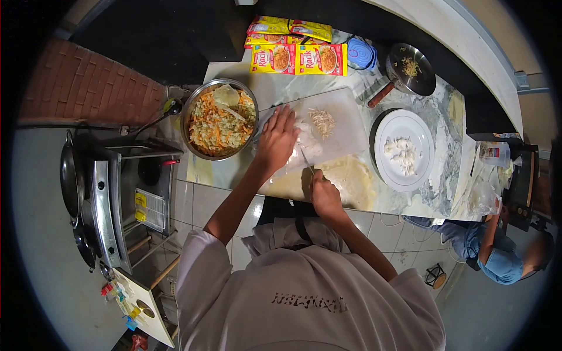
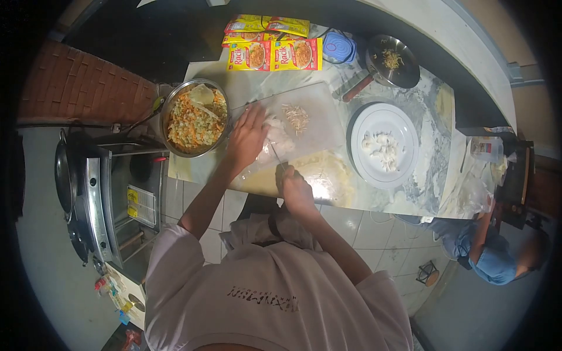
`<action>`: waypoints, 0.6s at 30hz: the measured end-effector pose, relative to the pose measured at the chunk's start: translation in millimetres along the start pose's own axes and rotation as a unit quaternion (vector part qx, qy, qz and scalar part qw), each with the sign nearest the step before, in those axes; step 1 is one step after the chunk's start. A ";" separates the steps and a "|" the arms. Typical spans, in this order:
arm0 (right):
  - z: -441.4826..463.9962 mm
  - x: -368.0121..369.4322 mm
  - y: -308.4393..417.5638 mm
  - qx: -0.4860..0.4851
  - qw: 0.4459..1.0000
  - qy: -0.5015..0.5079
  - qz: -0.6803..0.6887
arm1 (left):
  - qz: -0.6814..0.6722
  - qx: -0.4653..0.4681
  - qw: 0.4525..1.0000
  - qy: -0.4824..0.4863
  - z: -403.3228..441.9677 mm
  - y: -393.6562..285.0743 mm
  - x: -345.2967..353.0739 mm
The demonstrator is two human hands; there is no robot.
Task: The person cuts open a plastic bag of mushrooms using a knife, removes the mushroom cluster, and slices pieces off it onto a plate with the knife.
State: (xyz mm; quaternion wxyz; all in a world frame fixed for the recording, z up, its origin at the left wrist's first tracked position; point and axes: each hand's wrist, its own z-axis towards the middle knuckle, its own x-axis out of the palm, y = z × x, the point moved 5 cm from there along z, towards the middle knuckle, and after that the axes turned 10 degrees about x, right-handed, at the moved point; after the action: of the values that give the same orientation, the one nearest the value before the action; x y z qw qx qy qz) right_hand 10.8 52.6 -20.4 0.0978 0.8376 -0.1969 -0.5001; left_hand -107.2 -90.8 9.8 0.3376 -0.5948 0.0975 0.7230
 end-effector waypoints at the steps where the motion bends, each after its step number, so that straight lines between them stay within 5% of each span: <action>1: 0.7 -0.6 0.7 0.000 1.000 -0.001 0.001 | -0.096 -0.068 0.993 -0.031 3.4 6.6 -3.4; 8: 1.7 -2.4 -1.4 0.004 1.000 -0.003 0.022 | -0.336 -0.298 0.892 -0.055 -0.5 50.1 24.1; 18: 1.3 -4.3 -0.1 0.008 0.999 0.008 0.035 | -0.350 -0.347 0.858 -0.146 -10.0 56.1 45.0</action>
State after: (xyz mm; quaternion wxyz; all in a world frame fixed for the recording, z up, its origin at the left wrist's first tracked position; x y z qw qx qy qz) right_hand 7.9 54.5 -17.6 0.1101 0.8351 -0.2289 -0.4878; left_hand -136.1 -121.7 -49.2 0.3504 -0.5562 -0.4242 0.6228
